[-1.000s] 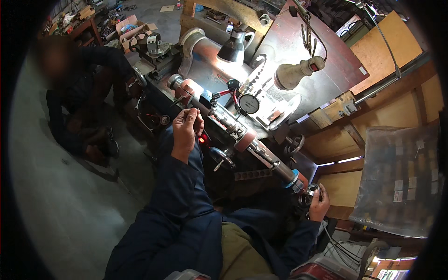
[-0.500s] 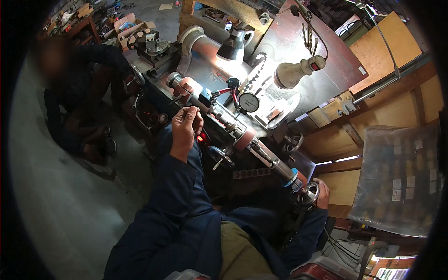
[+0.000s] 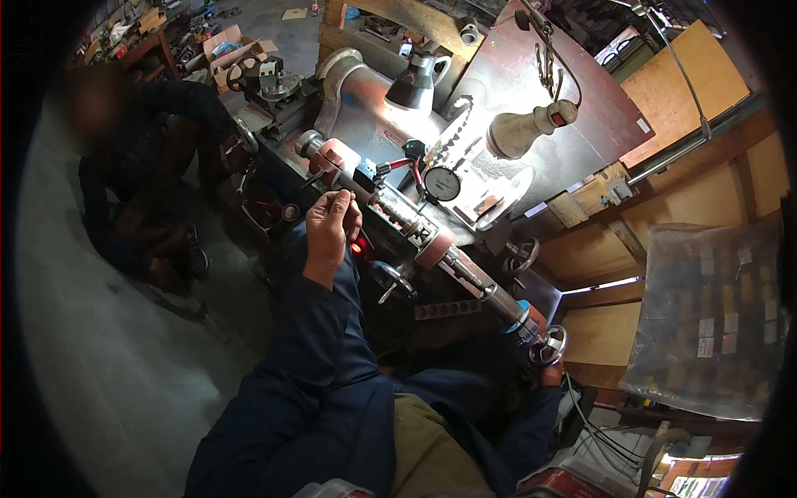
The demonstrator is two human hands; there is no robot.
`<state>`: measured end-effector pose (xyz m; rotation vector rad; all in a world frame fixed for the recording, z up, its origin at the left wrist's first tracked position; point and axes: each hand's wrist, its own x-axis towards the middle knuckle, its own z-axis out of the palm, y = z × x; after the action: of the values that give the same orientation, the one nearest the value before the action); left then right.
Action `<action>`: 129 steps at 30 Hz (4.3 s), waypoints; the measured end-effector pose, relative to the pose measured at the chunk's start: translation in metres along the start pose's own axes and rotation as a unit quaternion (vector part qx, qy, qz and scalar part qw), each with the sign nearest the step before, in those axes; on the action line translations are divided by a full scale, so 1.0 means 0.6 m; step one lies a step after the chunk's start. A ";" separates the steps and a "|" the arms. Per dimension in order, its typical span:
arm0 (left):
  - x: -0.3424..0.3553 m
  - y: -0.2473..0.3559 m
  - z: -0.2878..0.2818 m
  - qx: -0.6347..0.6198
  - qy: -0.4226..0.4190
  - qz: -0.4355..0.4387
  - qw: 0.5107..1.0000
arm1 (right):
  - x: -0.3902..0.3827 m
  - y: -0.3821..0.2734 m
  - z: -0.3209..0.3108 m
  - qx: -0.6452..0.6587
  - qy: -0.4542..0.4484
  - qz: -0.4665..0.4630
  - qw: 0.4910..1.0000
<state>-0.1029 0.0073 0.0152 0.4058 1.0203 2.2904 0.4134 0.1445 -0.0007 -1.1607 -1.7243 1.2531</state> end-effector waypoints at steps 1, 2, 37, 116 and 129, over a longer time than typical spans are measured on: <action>0.000 0.000 0.003 0.000 -0.002 0.000 1.000 | -0.007 0.024 -0.016 -0.002 0.031 0.058 0.998; 0.001 -0.001 0.004 0.000 -0.003 -0.001 1.000 | -0.012 0.033 -0.022 -0.005 0.062 0.117 0.991; -0.178 -0.007 0.157 0.044 -0.409 0.010 0.911 | -0.043 -0.342 0.315 -0.151 -0.189 -0.095 0.966; -0.061 -0.117 0.055 -0.060 -0.112 -0.240 0.963 | 0.221 -0.317 0.364 -0.128 0.000 -0.233 0.964; -0.065 -0.133 0.063 -0.112 -0.112 -0.246 0.956 | 0.221 -0.268 0.392 0.099 -0.110 -0.128 0.981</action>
<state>-0.0224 0.0468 -0.0212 0.2708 0.6483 1.8345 0.1135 0.1696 0.0895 -0.6818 -1.7936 1.3941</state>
